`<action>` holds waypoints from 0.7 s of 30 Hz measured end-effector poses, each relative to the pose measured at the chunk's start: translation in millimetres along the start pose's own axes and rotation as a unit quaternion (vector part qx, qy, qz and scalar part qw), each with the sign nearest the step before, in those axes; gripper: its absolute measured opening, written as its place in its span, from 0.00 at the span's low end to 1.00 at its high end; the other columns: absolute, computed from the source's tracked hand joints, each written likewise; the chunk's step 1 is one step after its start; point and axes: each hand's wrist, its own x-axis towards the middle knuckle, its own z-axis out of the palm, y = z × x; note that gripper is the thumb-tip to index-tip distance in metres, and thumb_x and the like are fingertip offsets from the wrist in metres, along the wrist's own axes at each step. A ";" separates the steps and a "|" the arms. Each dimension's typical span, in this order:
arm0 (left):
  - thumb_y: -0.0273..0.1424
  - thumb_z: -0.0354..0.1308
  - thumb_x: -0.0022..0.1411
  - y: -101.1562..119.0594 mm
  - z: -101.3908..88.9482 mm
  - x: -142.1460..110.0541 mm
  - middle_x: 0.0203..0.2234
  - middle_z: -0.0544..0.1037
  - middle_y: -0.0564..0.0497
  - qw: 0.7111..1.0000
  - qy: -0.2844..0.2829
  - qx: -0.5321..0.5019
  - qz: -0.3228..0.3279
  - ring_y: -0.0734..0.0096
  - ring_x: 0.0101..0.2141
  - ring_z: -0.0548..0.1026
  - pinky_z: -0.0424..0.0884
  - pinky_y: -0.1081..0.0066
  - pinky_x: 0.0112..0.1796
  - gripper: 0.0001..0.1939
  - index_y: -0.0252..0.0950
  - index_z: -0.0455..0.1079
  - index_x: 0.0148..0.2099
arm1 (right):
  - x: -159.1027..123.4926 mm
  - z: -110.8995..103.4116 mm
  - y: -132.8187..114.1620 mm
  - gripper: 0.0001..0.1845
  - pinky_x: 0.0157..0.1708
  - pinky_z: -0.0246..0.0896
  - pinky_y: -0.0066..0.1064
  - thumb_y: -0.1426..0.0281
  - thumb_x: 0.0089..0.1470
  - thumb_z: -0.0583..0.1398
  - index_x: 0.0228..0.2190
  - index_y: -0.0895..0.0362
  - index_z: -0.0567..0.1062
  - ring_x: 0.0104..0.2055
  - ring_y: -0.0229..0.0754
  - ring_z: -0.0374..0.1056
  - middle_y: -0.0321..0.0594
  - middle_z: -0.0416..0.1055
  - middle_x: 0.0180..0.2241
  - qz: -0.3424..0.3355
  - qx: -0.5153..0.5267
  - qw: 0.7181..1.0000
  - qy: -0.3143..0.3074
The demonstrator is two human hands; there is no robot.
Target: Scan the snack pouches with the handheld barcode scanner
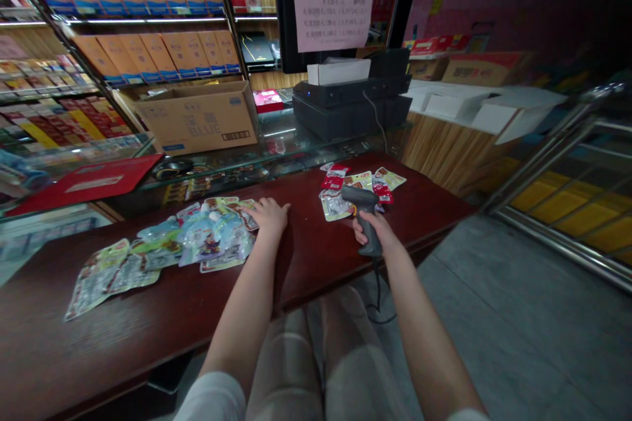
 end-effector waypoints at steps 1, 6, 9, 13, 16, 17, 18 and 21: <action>0.50 0.50 0.65 1.2 -2.0 -1.4 0.55 0.72 0.25 1.000 0.012 0.003 0.001 0.30 0.58 0.65 0.41 0.31 0.60 0.34 0.25 0.70 0.59 | 0.2 0.3 0.5 0.19 0.14 0.49 0.25 0.57 0.48 0.66 0.28 0.55 0.64 0.12 0.30 0.55 0.28 0.64 0.17 -0.002 0.001 1.000 0.002; 0.43 0.49 0.68 27.9 -10.3 -1.6 0.54 0.73 0.30 0.994 0.046 -0.048 0.084 0.37 0.60 0.65 0.39 0.37 0.63 0.27 0.26 0.71 0.56 | 2.4 1.2 0.7 0.20 0.13 0.50 0.25 0.57 0.47 0.67 0.34 0.55 0.68 0.11 0.30 0.54 0.26 0.63 0.17 -0.043 0.029 0.998 0.041; 0.42 0.48 0.69 58.4 -7.4 9.4 0.53 0.74 0.31 0.980 -0.012 -0.151 0.132 0.42 0.55 0.70 0.51 0.41 0.61 0.25 0.28 0.70 0.56 | 3.2 0.7 -1.8 0.20 0.13 0.50 0.25 0.57 0.46 0.67 0.35 0.55 0.68 0.12 0.30 0.53 0.25 0.62 0.16 -0.063 0.054 0.994 0.072; 0.44 0.49 0.67 93.5 4.8 36.0 0.53 0.74 0.30 0.953 -0.074 -0.266 0.123 0.40 0.56 0.70 0.64 0.48 0.53 0.25 0.30 0.69 0.55 | 3.2 -0.7 -4.5 0.20 0.13 0.51 0.25 0.57 0.44 0.68 0.28 0.54 0.65 0.12 0.29 0.53 0.26 0.62 0.16 -0.079 0.090 0.985 0.124; 0.44 0.54 0.64 106.7 14.9 56.5 0.53 0.76 0.33 0.934 -0.084 -0.334 0.096 0.41 0.56 0.70 0.63 0.48 0.53 0.23 0.34 0.69 0.55 | 3.5 -2.6 -4.4 0.21 0.14 0.52 0.24 0.56 0.45 0.68 0.29 0.54 0.64 0.13 0.29 0.53 0.26 0.62 0.17 -0.080 0.106 0.983 0.128; 0.44 0.56 0.63 109.4 17.9 61.6 0.53 0.77 0.34 0.926 -0.086 -0.355 0.094 0.41 0.56 0.70 0.63 0.48 0.54 0.24 0.36 0.69 0.55 | 3.8 -3.2 -4.0 0.21 0.14 0.52 0.24 0.56 0.45 0.68 0.30 0.53 0.64 0.13 0.29 0.53 0.26 0.62 0.17 -0.080 0.107 0.983 0.126; 0.45 0.58 0.61 111.8 20.7 65.5 0.52 0.77 0.35 0.920 -0.087 -0.371 0.095 0.42 0.56 0.71 0.62 0.49 0.54 0.25 0.37 0.69 0.56 | 4.1 -3.8 -3.4 0.21 0.14 0.52 0.25 0.56 0.46 0.68 0.30 0.53 0.64 0.13 0.29 0.53 0.26 0.62 0.17 -0.081 0.106 0.983 0.124; 0.47 0.63 0.56 119.2 27.8 69.8 0.51 0.78 0.37 0.911 -0.083 -0.389 0.106 0.39 0.58 0.69 0.59 0.46 0.56 0.30 0.38 0.68 0.56 | 5.3 -4.3 -1.4 0.21 0.13 0.52 0.25 0.56 0.45 0.68 0.29 0.53 0.63 0.12 0.29 0.54 0.26 0.63 0.17 -0.081 0.096 0.984 0.123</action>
